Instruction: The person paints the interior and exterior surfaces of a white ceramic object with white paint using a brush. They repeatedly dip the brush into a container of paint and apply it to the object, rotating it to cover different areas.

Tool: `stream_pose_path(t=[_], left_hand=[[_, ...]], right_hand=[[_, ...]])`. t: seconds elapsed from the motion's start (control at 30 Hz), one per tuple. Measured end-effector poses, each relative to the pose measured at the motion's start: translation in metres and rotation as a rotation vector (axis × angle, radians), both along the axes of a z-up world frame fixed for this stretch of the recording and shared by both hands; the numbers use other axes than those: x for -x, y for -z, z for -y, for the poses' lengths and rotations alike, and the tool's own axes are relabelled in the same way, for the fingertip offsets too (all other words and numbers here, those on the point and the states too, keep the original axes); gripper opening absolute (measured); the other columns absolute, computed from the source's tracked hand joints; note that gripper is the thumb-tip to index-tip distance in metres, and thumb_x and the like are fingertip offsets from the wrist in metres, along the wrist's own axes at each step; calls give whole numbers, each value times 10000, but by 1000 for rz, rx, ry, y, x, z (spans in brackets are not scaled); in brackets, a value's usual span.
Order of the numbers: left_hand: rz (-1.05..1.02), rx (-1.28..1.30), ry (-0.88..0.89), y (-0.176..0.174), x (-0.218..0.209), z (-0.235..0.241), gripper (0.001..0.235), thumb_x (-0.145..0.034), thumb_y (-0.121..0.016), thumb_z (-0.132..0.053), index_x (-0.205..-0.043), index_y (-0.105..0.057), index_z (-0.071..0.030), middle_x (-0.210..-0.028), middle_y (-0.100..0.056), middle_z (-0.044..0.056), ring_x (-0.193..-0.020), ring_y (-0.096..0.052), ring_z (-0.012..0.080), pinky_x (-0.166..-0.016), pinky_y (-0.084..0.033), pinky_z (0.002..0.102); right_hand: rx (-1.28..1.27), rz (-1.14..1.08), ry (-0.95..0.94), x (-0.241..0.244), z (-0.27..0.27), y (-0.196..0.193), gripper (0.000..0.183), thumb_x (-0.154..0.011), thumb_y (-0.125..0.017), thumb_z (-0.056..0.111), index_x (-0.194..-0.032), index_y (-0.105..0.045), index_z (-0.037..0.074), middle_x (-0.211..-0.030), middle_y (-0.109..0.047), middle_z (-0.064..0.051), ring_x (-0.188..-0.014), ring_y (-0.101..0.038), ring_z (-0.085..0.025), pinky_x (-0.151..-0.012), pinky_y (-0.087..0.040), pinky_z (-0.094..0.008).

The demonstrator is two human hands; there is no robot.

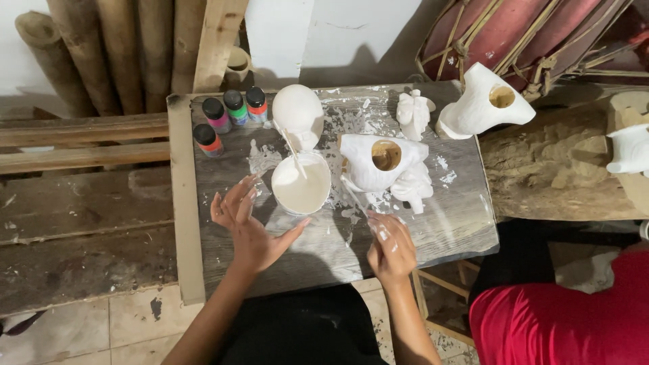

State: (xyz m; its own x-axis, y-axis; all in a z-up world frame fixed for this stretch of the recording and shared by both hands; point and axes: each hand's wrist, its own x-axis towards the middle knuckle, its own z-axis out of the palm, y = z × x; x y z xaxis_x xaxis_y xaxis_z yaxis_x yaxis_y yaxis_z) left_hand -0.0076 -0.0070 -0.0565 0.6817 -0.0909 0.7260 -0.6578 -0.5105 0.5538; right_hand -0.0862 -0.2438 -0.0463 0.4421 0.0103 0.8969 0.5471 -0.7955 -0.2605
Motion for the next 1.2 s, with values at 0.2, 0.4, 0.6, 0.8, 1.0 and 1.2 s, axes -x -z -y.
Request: stream_pose_path(t=[0.2, 0.4, 0.6, 0.8, 1.0, 1.2], left_hand=[[20, -3, -7, -2, -5, -3, 1072, -615, -1000, -353, -1390, -304, -101, -1401, -472, 256, -1250, -459, 407, -1147, -120, 639], [19, 5, -10, 0, -7, 0, 1079, -619, -999, -354, -1400, -296, -108, -1406, -467, 244, -1258, -453, 401, -1150, -121, 643], [-52, -64, -74, 14, -5, -4, 1161, -640, -1000, -512, -1453, -223, -224, -1448, -494, 184, -1365, -496, 298, -1196, -109, 533], [40, 3, -3, -1, -9, 1, 1084, -663, -976, -426, -1430, -279, -107, -1408, -469, 237, -1284, -441, 381, -1146, -60, 646], [31, 1, -22, -5, -7, 2, 1067, -676, -955, -464, -1428, -267, -146, -1408, -461, 205, -1285, -435, 360, -1102, -139, 587], [44, 24, -21, -9, -2, 7, 1010, -698, -941, -505, -1382, -301, -127, -1382, -450, 208, -1270, -453, 389, -1109, -174, 577]], right_hand=[[-26, -15, 45, 31, 16, 8, 95, -925, -630, -73, -872, -709, -72, -793, -734, -207, -690, -736, -419, -647, -597, -515], [-53, 8, 48, 11, -2, -16, 133, -919, -609, -106, -866, -726, -71, -802, -741, -212, -694, -746, -411, -637, -599, -504], [-98, -144, 228, 53, 34, 11, 322, -889, -516, -260, -1105, -661, -71, -1042, -736, -234, -962, -762, -335, -803, -654, -312], [-192, -14, 178, 28, 11, -12, 112, -953, -578, -146, -858, -631, -118, -778, -686, -249, -690, -713, -439, -658, -585, -515], [-280, -41, 290, 36, 35, -9, 102, -980, -546, -179, -918, -620, -145, -829, -675, -268, -759, -725, -447, -706, -587, -507], [-346, -55, 286, 32, 35, -10, 114, -982, -551, -163, -915, -641, -143, -827, -689, -262, -736, -731, -430, -694, -588, -499]])
